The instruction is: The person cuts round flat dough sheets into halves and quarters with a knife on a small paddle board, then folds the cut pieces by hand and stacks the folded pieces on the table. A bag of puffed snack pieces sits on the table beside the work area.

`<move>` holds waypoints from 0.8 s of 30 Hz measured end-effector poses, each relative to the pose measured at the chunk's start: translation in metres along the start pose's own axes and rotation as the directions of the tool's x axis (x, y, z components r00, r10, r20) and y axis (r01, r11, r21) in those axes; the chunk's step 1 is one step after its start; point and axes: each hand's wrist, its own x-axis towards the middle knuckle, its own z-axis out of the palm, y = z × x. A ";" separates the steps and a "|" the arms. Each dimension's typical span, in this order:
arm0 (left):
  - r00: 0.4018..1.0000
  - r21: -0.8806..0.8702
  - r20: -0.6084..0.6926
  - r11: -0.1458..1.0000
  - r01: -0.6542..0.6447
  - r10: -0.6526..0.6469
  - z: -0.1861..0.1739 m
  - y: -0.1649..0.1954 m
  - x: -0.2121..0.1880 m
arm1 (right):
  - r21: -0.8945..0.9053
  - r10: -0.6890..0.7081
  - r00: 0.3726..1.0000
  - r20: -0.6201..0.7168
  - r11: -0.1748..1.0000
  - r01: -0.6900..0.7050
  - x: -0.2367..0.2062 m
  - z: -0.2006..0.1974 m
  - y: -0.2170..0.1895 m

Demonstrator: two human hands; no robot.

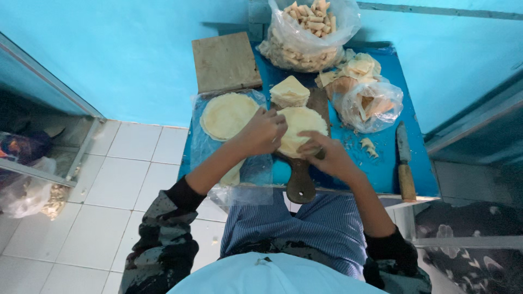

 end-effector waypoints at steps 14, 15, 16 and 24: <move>0.938 -0.256 -0.086 0.917 0.305 -0.336 0.026 -0.026 0.016 | -0.251 -0.026 0.969 -0.244 0.967 -0.037 0.066 -0.004 0.081; 0.924 -0.245 -0.073 0.905 0.348 -0.375 0.029 -0.026 0.019 | -0.267 -0.023 0.969 -0.247 0.963 -0.045 0.068 -0.001 0.083; 0.919 -0.258 -0.081 0.899 0.354 -0.385 0.030 -0.027 0.021 | -0.283 -0.021 0.968 -0.249 0.958 -0.052 0.069 0.002 0.084; 0.878 -0.214 -0.076 0.868 0.448 -0.472 0.028 -0.024 0.023 | -0.317 -0.114 0.970 -0.214 0.948 0.041 0.070 0.004 0.070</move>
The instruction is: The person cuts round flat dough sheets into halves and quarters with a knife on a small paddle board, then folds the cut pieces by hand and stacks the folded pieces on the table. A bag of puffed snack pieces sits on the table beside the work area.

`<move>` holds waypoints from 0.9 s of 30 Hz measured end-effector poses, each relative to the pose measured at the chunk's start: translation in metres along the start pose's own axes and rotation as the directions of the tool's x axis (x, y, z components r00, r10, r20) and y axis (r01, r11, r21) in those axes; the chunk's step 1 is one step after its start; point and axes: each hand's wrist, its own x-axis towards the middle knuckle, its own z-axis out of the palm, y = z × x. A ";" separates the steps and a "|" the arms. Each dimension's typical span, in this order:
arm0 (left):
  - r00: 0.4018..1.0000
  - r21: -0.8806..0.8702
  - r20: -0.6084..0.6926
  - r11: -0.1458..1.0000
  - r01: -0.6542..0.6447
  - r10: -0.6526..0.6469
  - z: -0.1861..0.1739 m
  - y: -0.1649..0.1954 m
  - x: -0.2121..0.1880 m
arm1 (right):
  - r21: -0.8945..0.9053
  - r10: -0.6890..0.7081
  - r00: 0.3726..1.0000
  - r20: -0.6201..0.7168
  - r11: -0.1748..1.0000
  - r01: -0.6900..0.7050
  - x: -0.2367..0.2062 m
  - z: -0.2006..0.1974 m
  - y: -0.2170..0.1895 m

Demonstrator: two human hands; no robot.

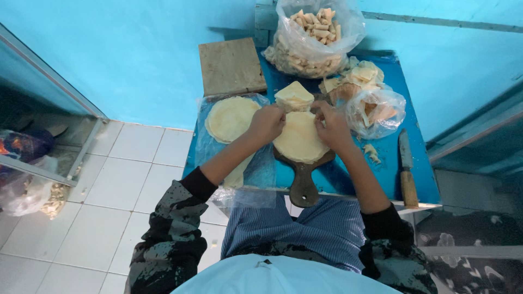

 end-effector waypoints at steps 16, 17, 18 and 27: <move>0.975 0.086 0.211 0.995 0.056 -0.073 -0.068 -0.047 -0.104 | 0.054 -0.132 0.987 -0.091 0.989 0.137 -0.004 0.000 -0.063; 0.979 0.032 0.199 0.998 0.046 -0.051 -0.073 -0.043 -0.105 | 0.073 -0.132 0.989 -0.073 0.988 0.137 -0.005 0.002 -0.073; 0.983 -0.020 0.184 0.999 0.033 -0.029 -0.079 -0.037 -0.105 | 0.199 -0.148 0.989 -0.010 0.969 0.147 -0.006 0.002 -0.083; 0.990 -0.563 -0.075 0.815 -0.138 0.116 -0.122 0.051 -0.109 | 0.781 -0.060 0.914 0.401 0.543 -0.307 -0.037 -0.023 -0.146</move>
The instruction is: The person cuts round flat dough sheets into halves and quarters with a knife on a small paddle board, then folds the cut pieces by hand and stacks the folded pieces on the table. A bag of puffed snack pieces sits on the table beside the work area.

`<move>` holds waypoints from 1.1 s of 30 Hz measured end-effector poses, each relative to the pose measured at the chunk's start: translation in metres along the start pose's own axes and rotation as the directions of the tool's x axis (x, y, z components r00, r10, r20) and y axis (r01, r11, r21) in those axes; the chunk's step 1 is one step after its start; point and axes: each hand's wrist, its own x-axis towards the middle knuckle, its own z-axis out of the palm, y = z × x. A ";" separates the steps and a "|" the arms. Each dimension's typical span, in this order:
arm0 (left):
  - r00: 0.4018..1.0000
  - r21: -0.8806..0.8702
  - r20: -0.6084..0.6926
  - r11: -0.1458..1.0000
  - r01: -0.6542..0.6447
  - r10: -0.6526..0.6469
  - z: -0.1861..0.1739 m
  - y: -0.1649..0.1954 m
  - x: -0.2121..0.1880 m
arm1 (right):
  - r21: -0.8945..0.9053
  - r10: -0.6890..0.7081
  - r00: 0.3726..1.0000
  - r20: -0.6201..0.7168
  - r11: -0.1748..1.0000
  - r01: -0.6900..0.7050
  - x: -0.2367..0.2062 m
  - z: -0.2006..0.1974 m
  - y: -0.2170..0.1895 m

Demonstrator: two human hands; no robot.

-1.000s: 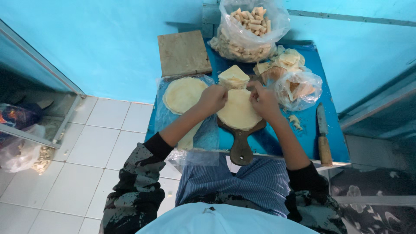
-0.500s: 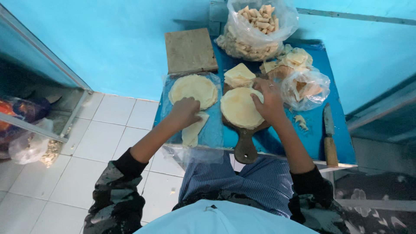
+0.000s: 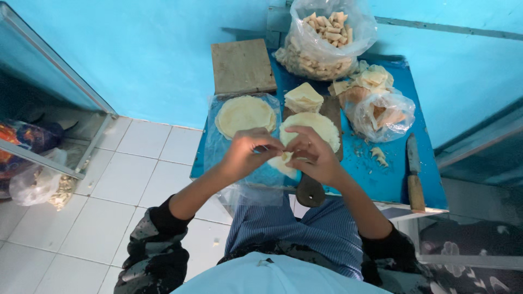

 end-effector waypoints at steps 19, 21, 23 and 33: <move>0.864 0.333 0.044 0.808 -0.486 0.502 0.024 -0.064 0.133 | -0.752 -0.508 0.793 -0.335 0.652 0.100 0.003 -0.115 0.011; 0.881 0.381 0.151 0.796 -0.470 0.448 0.032 -0.073 0.113 | -0.801 -0.508 0.815 -0.280 0.591 0.093 -0.007 -0.110 0.029; 0.905 0.423 0.238 0.802 -0.422 0.351 0.038 -0.083 0.091 | -0.793 -0.430 0.859 -0.278 0.608 0.047 -0.017 -0.100 0.051; 0.929 0.389 0.277 0.856 -0.342 0.246 0.045 -0.102 0.049 | -0.812 -0.426 0.858 -0.288 0.583 0.017 -0.039 -0.088 0.072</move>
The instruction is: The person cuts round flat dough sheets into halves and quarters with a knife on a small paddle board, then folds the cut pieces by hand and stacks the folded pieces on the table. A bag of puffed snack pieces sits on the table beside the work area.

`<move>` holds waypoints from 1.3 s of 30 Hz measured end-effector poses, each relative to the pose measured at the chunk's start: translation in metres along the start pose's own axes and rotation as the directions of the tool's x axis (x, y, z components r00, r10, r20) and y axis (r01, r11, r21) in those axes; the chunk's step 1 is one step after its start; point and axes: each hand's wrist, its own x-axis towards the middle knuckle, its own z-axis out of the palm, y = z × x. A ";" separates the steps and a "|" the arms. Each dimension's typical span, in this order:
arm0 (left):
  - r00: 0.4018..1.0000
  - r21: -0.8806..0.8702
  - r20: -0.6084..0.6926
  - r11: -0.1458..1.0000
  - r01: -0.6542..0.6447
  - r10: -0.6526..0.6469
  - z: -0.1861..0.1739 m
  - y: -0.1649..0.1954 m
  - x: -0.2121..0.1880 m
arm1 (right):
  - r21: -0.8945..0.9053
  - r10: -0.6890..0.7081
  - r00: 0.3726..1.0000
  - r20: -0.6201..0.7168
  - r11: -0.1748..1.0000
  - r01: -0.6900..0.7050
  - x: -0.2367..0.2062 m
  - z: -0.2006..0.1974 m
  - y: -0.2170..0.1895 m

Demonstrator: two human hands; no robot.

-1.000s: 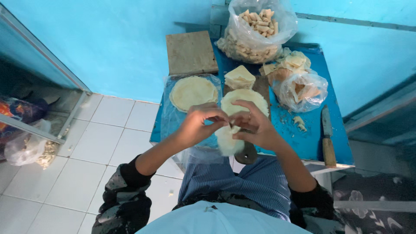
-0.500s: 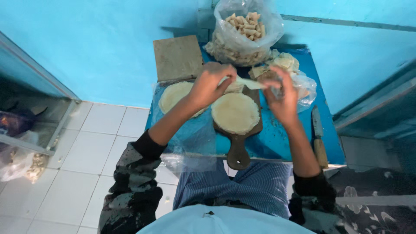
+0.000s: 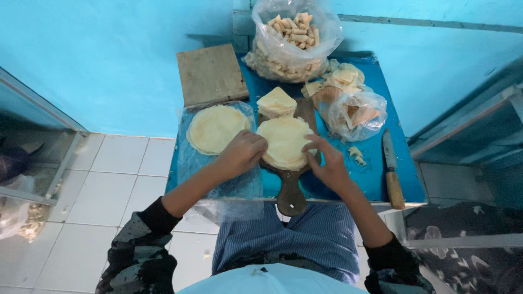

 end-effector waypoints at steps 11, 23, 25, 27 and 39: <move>0.992 -0.036 -0.038 0.992 0.120 -0.121 -0.003 0.011 0.005 | -0.010 -0.105 0.989 0.103 0.994 0.107 0.014 0.005 -0.007; 0.993 -0.020 0.036 0.994 0.111 -0.110 0.014 0.015 -0.004 | -0.027 -0.102 0.988 0.120 0.994 0.106 -0.005 -0.013 -0.013; 0.998 0.014 0.005 0.998 0.063 -0.064 0.020 0.011 -0.002 | -0.024 -0.072 0.994 0.087 0.997 0.074 -0.005 -0.011 -0.020; 1.000 0.074 0.020 0.997 0.019 -0.020 0.031 0.008 0.003 | -0.085 -0.072 0.979 0.189 0.992 0.090 -0.002 -0.003 -0.026; 0.930 0.240 0.336 0.968 0.070 -0.150 0.050 -0.029 0.030 | -0.432 0.363 0.900 -0.243 0.790 -0.435 -0.037 -0.078 -0.033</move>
